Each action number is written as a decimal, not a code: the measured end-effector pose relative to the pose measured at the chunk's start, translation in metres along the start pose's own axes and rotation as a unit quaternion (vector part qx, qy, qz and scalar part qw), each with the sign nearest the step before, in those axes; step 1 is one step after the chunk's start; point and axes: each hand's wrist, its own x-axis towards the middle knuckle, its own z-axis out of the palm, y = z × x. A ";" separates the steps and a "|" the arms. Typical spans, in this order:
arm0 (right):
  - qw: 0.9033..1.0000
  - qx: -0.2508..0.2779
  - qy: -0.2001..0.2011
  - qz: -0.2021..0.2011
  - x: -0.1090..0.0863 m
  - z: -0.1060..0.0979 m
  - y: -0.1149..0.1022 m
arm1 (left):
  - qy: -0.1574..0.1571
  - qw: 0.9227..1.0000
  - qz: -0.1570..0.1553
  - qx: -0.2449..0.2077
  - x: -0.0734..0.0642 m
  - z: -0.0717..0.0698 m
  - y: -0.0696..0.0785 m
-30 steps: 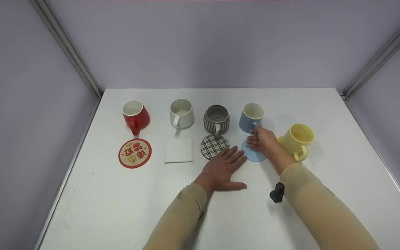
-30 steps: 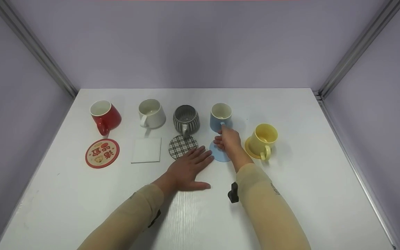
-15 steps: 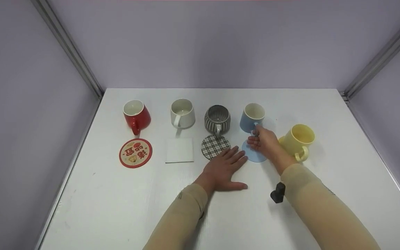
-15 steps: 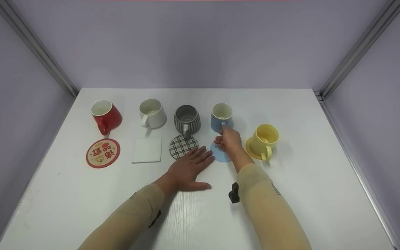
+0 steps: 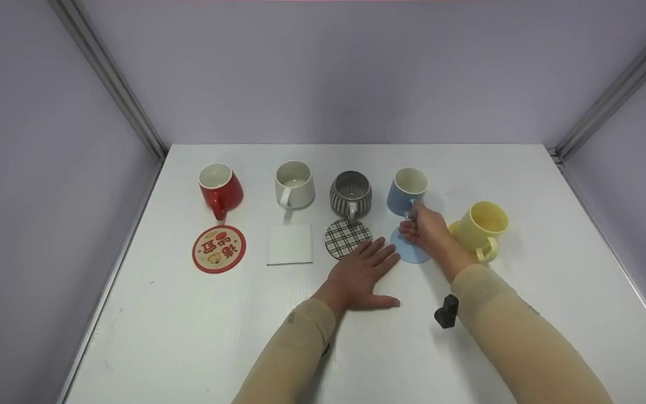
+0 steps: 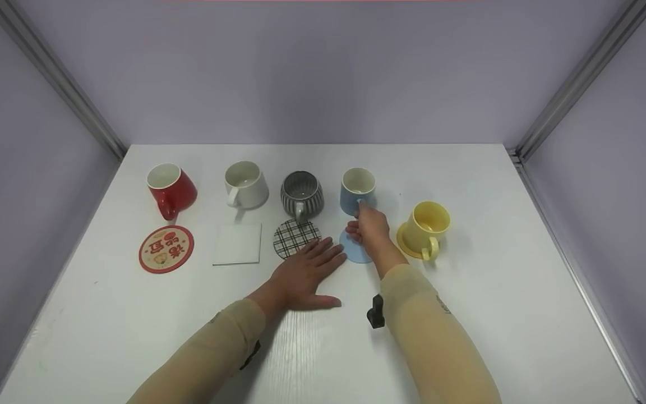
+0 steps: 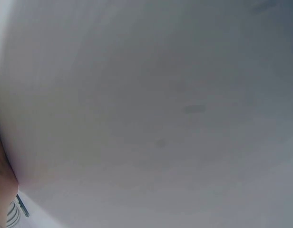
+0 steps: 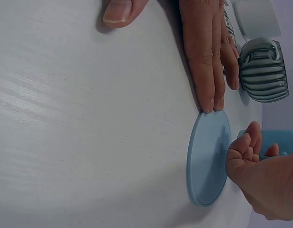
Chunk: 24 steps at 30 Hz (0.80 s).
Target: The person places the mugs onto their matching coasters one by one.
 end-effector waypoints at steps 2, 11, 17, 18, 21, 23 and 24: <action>1.000 0.002 0.002 0.002 0.000 0.001 0.000 | 0.002 1.000 0.000 -0.001 0.000 0.000 0.000; 1.000 0.007 0.013 -0.001 -0.001 0.002 -0.003 | 0.004 1.000 -0.002 -0.003 0.001 0.000 0.000; 1.000 -0.001 0.010 -0.012 -0.001 0.002 -0.002 | 0.005 1.000 -0.002 -0.002 0.001 0.001 0.001; 1.000 -0.006 0.011 -0.014 0.000 0.002 -0.001 | 0.006 1.000 -0.002 -0.002 0.000 0.001 0.000; 1.000 -0.018 0.012 -0.020 0.000 0.002 0.000 | 0.010 1.000 -0.001 -0.003 0.000 0.001 0.000; 0.999 -0.025 0.015 -0.021 0.001 0.002 0.000 | 0.015 1.000 0.001 -0.002 0.000 0.001 0.000; 0.999 -0.027 0.016 -0.022 0.001 0.002 0.000 | 0.016 1.000 0.002 -0.001 0.000 0.002 0.000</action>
